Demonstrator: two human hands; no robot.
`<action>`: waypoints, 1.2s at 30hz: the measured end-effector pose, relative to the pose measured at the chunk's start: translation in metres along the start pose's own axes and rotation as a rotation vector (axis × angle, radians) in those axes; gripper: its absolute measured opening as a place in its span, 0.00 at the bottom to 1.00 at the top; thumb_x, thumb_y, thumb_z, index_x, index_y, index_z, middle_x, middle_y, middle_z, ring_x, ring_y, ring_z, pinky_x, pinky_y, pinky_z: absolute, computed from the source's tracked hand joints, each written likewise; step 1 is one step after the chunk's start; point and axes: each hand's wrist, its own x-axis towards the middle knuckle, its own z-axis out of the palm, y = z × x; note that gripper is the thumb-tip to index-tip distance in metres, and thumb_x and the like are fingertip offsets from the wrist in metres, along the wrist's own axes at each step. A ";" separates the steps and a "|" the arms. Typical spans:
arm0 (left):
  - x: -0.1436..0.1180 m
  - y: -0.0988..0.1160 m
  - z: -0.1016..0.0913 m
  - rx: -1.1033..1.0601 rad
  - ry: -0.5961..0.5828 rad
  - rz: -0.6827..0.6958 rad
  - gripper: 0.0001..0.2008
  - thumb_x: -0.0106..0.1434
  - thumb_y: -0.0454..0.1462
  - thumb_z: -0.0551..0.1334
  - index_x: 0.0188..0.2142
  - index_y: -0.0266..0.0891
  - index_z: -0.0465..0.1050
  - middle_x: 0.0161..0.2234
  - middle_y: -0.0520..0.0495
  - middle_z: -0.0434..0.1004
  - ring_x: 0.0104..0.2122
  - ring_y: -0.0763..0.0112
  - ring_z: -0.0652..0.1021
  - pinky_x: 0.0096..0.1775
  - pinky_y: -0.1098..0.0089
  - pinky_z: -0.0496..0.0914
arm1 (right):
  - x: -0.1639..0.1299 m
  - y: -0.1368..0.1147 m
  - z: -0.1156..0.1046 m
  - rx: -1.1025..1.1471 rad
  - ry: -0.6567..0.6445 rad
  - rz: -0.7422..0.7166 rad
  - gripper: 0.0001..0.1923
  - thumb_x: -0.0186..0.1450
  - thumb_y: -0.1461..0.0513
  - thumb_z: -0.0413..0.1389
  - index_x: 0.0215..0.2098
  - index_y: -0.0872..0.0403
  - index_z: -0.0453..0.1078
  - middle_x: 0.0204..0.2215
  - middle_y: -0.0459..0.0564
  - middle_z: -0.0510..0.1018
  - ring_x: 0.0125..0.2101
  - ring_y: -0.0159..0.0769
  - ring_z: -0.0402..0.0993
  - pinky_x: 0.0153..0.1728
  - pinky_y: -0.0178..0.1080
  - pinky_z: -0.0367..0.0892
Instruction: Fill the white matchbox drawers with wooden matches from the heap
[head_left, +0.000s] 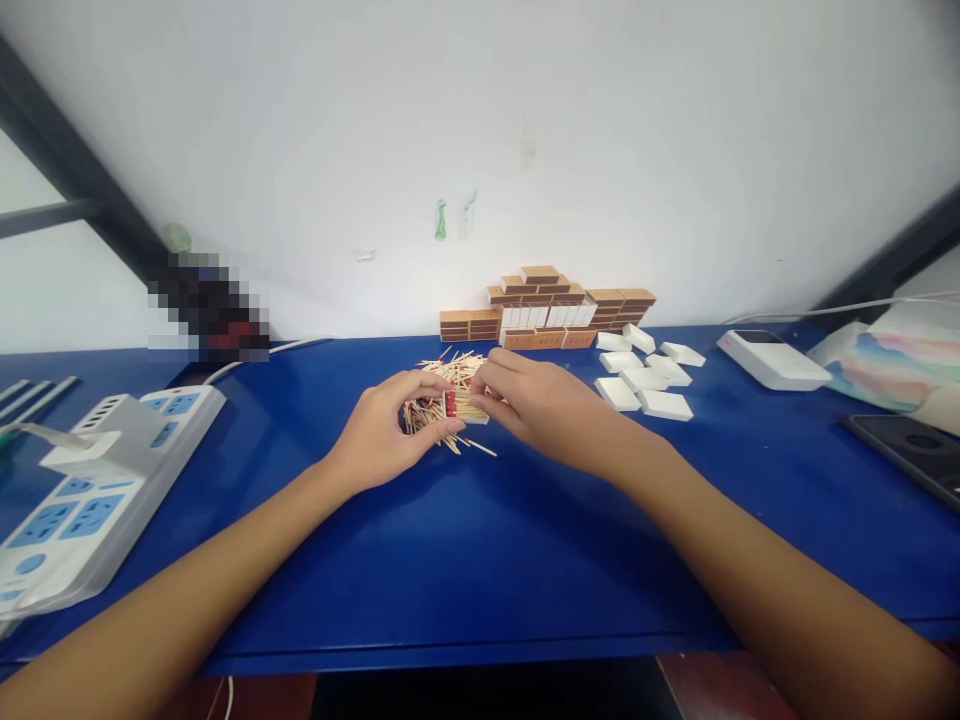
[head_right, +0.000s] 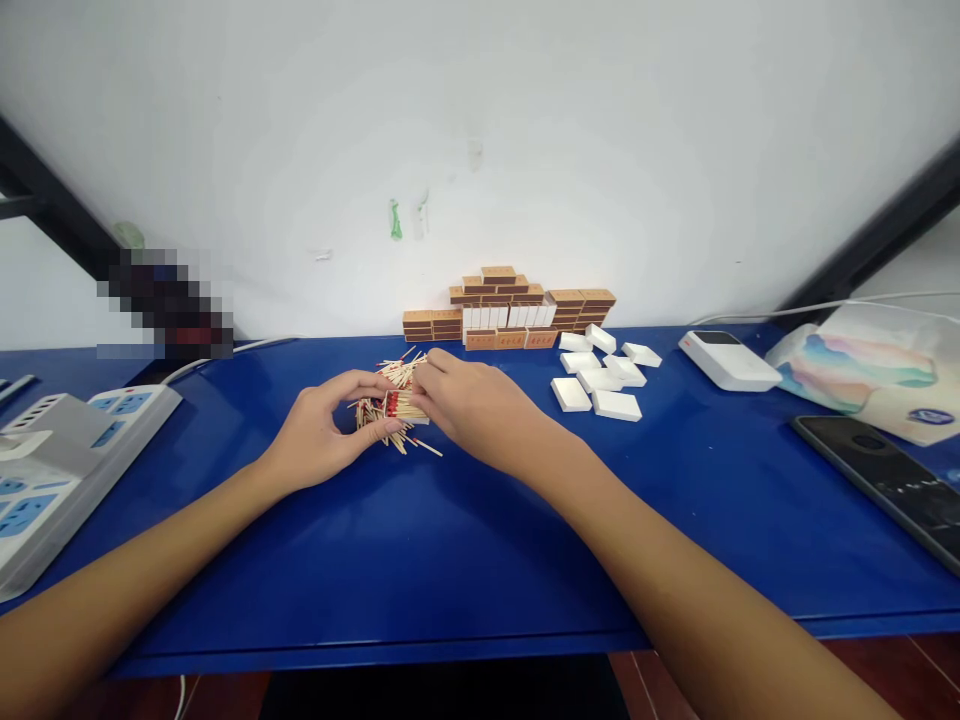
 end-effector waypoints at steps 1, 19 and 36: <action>0.000 0.000 0.000 0.006 0.005 0.002 0.19 0.63 0.46 0.72 0.49 0.43 0.75 0.46 0.46 0.85 0.47 0.59 0.84 0.50 0.60 0.77 | 0.000 0.001 0.000 0.003 0.002 0.002 0.09 0.76 0.62 0.49 0.41 0.57 0.70 0.40 0.52 0.72 0.31 0.34 0.65 0.30 0.38 0.55; 0.000 0.000 0.000 0.021 -0.008 -0.018 0.19 0.63 0.48 0.72 0.49 0.43 0.75 0.47 0.45 0.84 0.48 0.56 0.84 0.52 0.57 0.77 | -0.001 0.001 -0.004 0.061 -0.011 0.003 0.07 0.75 0.64 0.51 0.39 0.56 0.69 0.40 0.52 0.73 0.31 0.33 0.66 0.31 0.37 0.55; 0.005 0.001 -0.002 -0.121 0.099 -0.181 0.16 0.65 0.46 0.70 0.48 0.41 0.75 0.43 0.45 0.85 0.43 0.61 0.84 0.46 0.62 0.78 | 0.000 0.002 -0.005 0.126 0.150 -0.028 0.09 0.76 0.60 0.50 0.45 0.54 0.70 0.40 0.52 0.75 0.32 0.35 0.68 0.32 0.38 0.58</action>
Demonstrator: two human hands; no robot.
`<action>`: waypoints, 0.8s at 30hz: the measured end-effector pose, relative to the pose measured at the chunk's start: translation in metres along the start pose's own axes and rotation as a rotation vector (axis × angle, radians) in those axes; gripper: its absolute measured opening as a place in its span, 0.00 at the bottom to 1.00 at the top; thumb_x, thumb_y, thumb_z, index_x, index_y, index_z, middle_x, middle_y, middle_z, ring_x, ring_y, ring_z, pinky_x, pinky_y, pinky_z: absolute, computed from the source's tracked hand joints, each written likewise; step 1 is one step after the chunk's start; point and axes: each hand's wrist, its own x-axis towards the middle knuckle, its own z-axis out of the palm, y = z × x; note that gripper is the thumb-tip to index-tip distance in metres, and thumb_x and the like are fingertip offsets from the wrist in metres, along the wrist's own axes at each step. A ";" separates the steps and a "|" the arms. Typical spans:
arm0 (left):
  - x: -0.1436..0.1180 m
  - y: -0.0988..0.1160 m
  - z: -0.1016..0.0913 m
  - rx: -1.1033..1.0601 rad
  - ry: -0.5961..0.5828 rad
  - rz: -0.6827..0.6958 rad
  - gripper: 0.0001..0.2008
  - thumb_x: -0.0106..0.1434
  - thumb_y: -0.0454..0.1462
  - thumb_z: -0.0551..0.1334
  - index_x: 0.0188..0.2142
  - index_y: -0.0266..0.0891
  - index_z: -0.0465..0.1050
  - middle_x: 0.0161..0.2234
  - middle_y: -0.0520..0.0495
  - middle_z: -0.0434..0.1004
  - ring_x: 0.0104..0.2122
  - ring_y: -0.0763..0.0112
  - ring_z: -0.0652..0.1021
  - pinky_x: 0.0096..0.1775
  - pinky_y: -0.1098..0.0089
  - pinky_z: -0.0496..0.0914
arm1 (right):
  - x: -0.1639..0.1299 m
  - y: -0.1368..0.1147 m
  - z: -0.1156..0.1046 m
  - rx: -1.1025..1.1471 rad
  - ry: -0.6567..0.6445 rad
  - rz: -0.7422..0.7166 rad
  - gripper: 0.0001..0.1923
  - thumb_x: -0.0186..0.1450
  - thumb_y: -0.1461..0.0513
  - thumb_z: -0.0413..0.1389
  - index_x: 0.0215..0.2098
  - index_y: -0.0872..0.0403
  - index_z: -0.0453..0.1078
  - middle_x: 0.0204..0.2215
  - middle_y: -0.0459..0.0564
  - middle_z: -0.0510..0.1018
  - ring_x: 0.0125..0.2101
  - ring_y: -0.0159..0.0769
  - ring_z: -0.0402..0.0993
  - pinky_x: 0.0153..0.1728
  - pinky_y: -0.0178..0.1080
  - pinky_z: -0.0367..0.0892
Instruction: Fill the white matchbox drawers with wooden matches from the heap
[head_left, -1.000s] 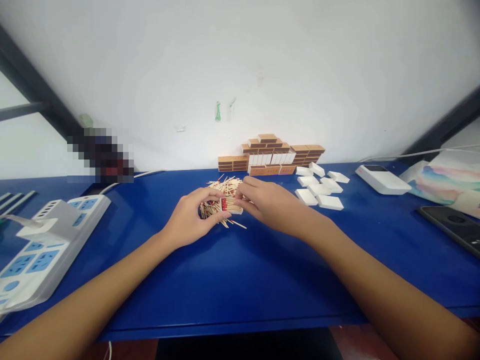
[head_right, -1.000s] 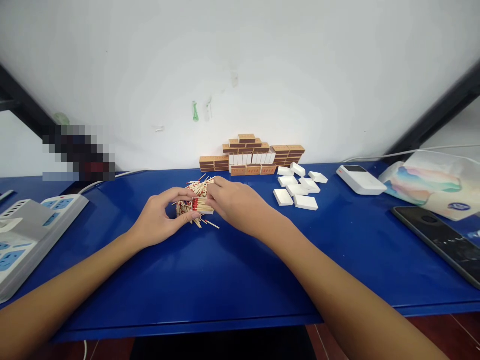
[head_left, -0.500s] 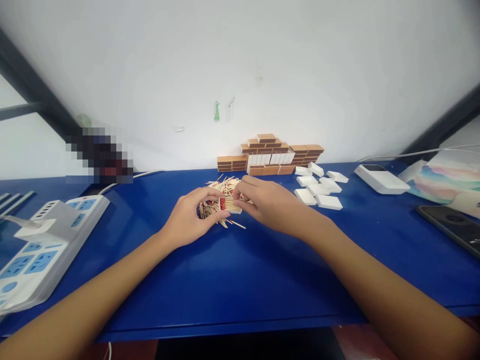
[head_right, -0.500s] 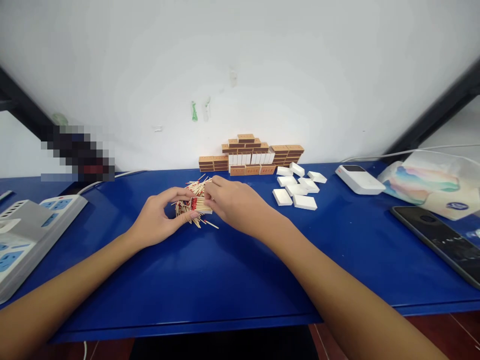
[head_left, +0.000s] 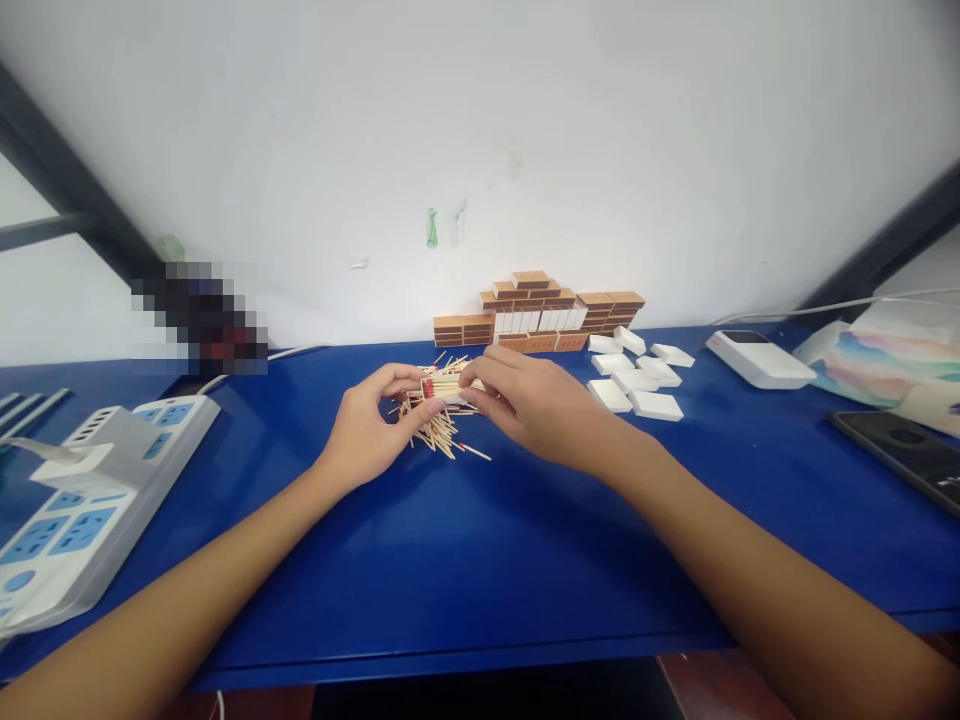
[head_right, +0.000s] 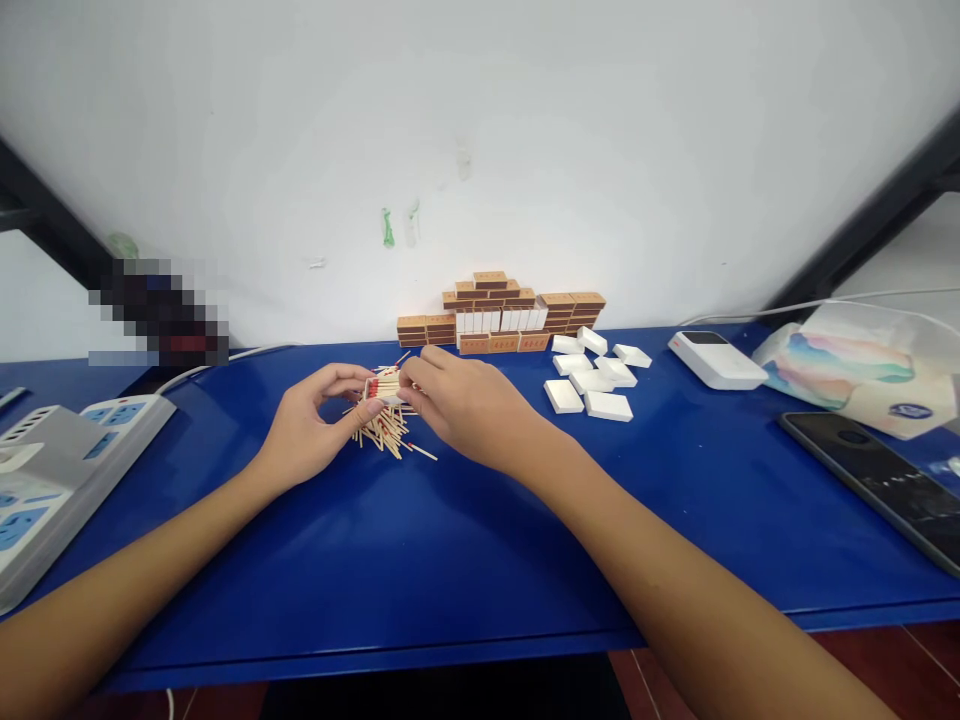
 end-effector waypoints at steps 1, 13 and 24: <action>0.001 -0.001 0.000 -0.005 0.001 -0.007 0.16 0.65 0.46 0.69 0.48 0.41 0.75 0.43 0.45 0.85 0.43 0.61 0.84 0.45 0.62 0.78 | 0.001 0.004 -0.004 0.002 0.023 -0.012 0.08 0.75 0.60 0.51 0.45 0.54 0.70 0.39 0.52 0.76 0.32 0.36 0.69 0.33 0.38 0.59; 0.008 -0.014 -0.008 -0.046 0.101 -0.024 0.16 0.64 0.46 0.69 0.47 0.41 0.75 0.45 0.43 0.85 0.40 0.62 0.85 0.42 0.63 0.78 | -0.032 0.155 -0.077 -0.211 0.538 0.809 0.11 0.67 0.57 0.57 0.39 0.56 0.78 0.35 0.56 0.81 0.34 0.42 0.73 0.40 0.42 0.64; 0.014 -0.021 -0.014 -0.017 0.111 0.011 0.16 0.64 0.47 0.69 0.46 0.41 0.76 0.43 0.43 0.86 0.40 0.59 0.85 0.41 0.62 0.78 | -0.008 0.214 -0.080 -0.088 0.420 1.089 0.14 0.64 0.56 0.61 0.32 0.61 0.76 0.20 0.54 0.73 0.26 0.41 0.70 0.30 0.43 0.63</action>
